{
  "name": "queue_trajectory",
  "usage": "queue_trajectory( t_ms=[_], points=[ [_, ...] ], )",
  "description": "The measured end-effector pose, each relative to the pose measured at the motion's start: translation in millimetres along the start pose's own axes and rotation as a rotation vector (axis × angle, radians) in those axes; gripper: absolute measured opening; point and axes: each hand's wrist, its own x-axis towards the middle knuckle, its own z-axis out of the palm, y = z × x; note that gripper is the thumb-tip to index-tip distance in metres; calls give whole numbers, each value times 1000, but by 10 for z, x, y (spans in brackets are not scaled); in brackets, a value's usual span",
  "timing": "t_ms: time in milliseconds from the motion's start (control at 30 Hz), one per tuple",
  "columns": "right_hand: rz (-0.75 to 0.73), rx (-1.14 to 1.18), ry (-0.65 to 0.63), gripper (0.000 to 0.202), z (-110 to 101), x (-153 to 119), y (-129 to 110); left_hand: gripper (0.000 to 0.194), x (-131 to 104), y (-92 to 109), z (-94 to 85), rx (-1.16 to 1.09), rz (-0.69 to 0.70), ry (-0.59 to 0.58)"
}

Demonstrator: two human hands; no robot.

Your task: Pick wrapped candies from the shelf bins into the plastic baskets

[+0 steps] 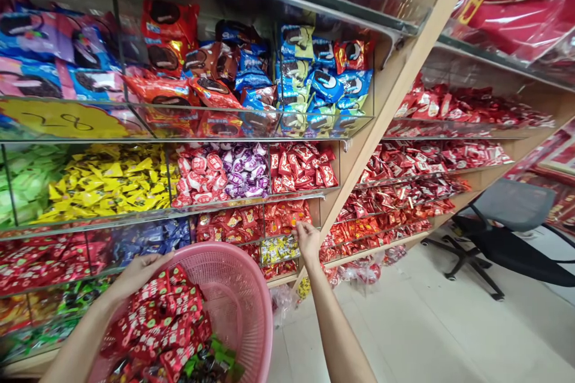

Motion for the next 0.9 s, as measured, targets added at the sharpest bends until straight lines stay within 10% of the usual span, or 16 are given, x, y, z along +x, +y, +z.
queue_trajectory(
  t_ms=[300, 900],
  points=[
    [178, 589, -47, 33, -70, -603, -544, 55, -18, -15, 6, -69, -29, -27],
    [357, 678, -269, 29, 153, -1078, -968, 57, -51, -18, 38, -94, -20, -3]
  ],
)
